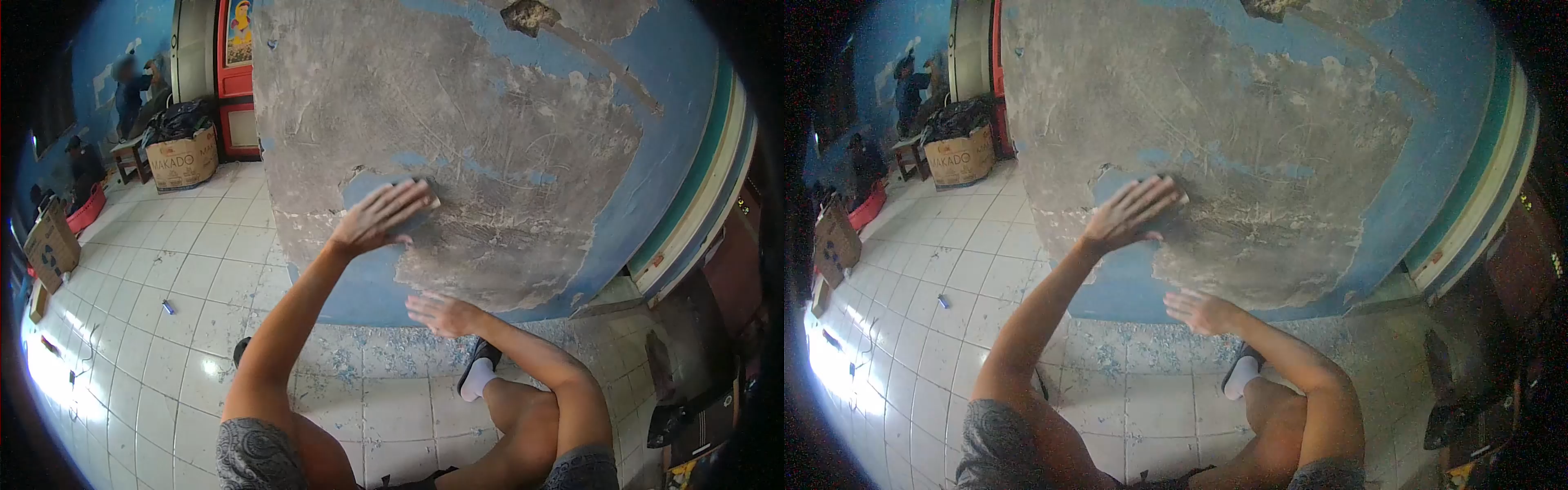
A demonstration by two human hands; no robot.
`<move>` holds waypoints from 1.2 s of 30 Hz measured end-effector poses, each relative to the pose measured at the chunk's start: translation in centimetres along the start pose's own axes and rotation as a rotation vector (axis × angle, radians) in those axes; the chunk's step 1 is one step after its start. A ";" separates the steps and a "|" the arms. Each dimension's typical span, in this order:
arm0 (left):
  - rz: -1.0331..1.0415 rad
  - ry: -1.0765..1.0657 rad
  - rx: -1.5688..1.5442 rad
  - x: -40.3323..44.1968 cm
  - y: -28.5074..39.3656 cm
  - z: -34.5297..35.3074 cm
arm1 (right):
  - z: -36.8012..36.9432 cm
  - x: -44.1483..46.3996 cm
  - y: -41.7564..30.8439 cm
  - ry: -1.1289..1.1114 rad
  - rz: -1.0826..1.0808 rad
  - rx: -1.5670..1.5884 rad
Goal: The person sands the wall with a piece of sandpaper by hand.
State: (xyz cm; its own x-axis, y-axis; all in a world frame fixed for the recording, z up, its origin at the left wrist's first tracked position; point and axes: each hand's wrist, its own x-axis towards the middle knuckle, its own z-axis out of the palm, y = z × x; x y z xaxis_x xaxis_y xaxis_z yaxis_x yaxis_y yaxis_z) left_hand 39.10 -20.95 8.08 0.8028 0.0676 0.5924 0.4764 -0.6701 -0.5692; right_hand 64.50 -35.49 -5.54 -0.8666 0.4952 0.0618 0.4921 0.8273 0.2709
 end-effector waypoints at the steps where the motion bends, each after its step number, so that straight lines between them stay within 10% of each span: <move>1: -0.087 0.022 -0.027 0.0 -0.1 -0.5 | 3.2 -1.0 -0.3 -0.168 0.070 0.094; 4: 0.017 -0.062 -0.039 -1.7 1.3 0.7 | 6.1 -1.9 -2.9 -0.754 0.419 0.382; 10: 0.011 0.120 0.162 -1.6 -1.0 0.7 | 10.1 -3.0 -5.0 -0.940 0.324 0.482; 13: -0.183 0.149 -0.073 -0.4 -3.0 -3.1 | 9.7 -1.9 -5.2 -0.842 0.347 0.537; 18: 0.184 -0.097 -0.031 -4.1 -0.1 1.2 | 7.6 0.1 -5.0 -0.808 0.351 0.519; 25: -0.176 0.098 -0.133 -1.0 -2.6 -3.9 | 10.1 1.3 -5.1 -0.790 0.312 0.512; 29: 0.143 0.065 -0.099 -3.2 -0.6 1.0 | 10.8 1.1 -5.1 -0.763 0.259 0.521; 36: -0.168 0.157 -0.070 -1.4 -3.0 -2.4 | 9.0 0.6 -5.4 -0.829 0.279 0.512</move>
State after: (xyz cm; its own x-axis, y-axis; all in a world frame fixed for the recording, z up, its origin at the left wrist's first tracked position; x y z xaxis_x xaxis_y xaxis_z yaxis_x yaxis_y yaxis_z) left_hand 35.68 -20.81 10.37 0.6462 0.0697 0.7600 0.5681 -0.7089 -0.4180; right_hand 62.09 -37.30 -15.64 -0.4803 0.5551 -0.6791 0.8134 0.5717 -0.1080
